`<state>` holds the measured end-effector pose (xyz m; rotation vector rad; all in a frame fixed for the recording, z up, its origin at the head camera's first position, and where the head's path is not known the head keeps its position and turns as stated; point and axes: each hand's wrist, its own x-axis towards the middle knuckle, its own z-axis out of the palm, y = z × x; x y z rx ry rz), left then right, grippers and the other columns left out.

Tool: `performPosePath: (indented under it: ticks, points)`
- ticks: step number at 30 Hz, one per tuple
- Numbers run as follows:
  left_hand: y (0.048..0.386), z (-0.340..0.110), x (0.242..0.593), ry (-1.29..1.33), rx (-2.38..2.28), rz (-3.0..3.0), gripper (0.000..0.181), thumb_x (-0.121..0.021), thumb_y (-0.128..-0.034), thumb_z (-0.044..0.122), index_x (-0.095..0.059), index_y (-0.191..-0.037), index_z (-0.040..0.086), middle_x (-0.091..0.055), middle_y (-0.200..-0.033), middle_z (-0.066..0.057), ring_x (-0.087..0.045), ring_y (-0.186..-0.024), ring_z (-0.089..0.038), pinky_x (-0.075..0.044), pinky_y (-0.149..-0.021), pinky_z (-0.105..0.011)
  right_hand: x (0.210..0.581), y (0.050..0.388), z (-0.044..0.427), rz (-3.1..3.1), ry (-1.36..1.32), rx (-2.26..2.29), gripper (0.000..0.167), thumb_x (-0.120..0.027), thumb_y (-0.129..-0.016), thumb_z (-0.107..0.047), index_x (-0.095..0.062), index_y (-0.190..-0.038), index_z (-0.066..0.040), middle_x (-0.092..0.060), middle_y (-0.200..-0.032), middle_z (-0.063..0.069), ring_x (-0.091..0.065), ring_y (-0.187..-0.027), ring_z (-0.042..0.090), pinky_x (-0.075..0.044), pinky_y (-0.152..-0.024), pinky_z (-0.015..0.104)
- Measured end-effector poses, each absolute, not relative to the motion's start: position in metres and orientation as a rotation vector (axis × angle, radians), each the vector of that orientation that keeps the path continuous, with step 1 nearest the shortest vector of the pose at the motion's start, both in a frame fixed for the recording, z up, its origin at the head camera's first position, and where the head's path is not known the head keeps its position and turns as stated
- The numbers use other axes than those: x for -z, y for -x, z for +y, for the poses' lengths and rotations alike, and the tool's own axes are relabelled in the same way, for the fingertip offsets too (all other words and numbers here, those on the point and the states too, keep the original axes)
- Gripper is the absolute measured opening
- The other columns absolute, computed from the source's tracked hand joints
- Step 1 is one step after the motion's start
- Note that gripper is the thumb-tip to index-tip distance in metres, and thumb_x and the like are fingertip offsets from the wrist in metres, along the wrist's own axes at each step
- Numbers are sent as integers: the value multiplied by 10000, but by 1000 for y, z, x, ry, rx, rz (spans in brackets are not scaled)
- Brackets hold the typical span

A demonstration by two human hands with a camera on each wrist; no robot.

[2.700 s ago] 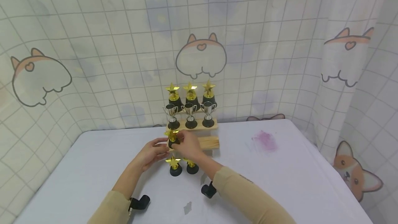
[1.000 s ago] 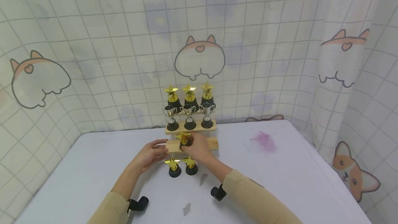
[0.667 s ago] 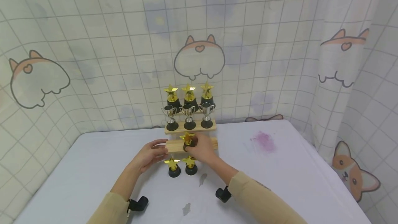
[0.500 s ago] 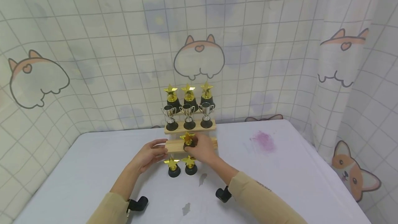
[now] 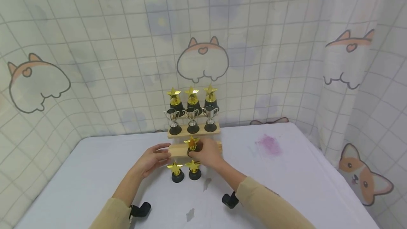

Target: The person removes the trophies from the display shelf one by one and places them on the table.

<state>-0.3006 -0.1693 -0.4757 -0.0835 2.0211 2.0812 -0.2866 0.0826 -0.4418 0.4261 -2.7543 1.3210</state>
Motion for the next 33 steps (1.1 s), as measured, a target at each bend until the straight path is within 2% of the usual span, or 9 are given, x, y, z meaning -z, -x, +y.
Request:
performPosePath:
  ticks: [9,14,23,33]
  points:
    - [299,-170,476,86,-2066,2022,565,-696,-936,-7,-489,-1461,-20,-550,-1295,-247,-654,-1052,-290,-595,-936,-386,440,275,91,-2705,-488,-1346,343,-850,-833,-149,-700,-1091,19,-709,-988,80,-677,-901,217,-615,-792,380]
    - [298,-171,476,87,-2054,2027,571,-692,-940,-8,-478,-1469,-19,-558,-1299,-249,-657,-1054,-291,-600,-924,-378,437,269,95,-2720,-430,-1365,357,-850,-831,-152,-690,-1100,20,-709,-1001,91,-682,-915,227,-616,-815,387]
    - [299,-171,476,72,-2058,2035,556,-690,-951,-4,-482,-1466,-16,-559,-1291,-246,-655,-1061,-290,-596,-933,-378,434,265,103,-2699,-348,-1434,454,-844,-822,-138,-667,-1215,2,-713,-1059,117,-689,-981,260,-608,-877,422]
    - [300,-171,478,74,-2066,2033,547,-691,-951,-6,-496,-1462,-6,-564,-1288,-242,-657,-1064,-293,-592,-941,-391,437,257,113,-2692,-326,-1443,422,-864,-813,-134,-671,-1164,-1,-714,-1032,85,-683,-954,241,-603,-870,424]
